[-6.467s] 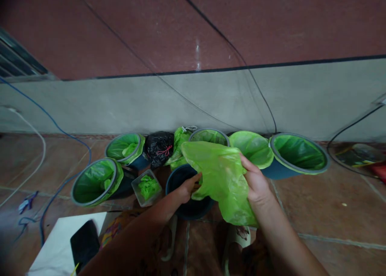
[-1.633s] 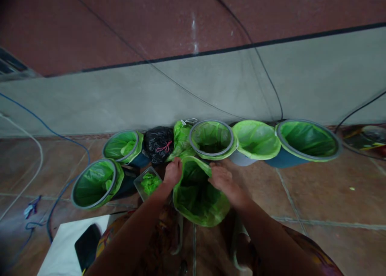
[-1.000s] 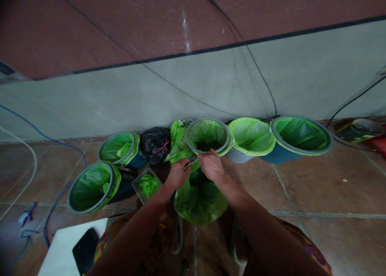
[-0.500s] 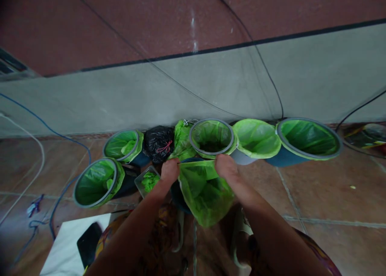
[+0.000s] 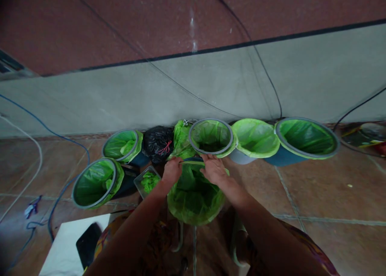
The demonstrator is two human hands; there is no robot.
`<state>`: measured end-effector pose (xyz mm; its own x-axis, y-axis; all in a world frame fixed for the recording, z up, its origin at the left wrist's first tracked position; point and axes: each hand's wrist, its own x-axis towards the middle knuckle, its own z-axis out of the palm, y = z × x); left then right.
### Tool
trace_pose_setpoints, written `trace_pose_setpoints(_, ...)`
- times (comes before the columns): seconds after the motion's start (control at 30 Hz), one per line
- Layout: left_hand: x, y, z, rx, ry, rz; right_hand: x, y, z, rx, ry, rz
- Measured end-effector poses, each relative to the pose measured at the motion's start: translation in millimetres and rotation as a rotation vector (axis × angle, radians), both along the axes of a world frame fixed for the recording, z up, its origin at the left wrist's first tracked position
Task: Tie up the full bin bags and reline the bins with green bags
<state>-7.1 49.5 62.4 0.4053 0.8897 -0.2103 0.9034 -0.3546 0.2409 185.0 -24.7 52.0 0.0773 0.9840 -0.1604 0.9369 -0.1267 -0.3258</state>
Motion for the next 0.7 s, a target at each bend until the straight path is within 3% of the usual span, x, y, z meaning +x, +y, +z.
trace_pose_setpoints(0.1,8.0,-9.6,2.0,0.036,-0.018,-0.065,-10.2,5.4,4.7,0.04,-0.024,0.086)
trace_pose_setpoints(0.2,8.5,-13.3,1.9,0.04,-0.036,-0.078,-11.8,7.6,8.3,-0.023,-0.056,0.092)
trace_pose_setpoints(0.43,-5.5,-7.9,3.1,-0.043,0.039,-0.165,7.4,11.4,15.2,-0.155,-0.068,-0.107)
trace_pose_setpoints(0.63,-18.5,8.3,2.3,-0.097,-0.039,-0.084,23.9,10.7,8.1,-0.394,-0.098,-0.246)
trace_pose_setpoints(0.7,-21.7,12.7,0.8,-0.111,-0.065,-0.079,23.9,9.5,3.0,-0.41,-0.079,-0.251)
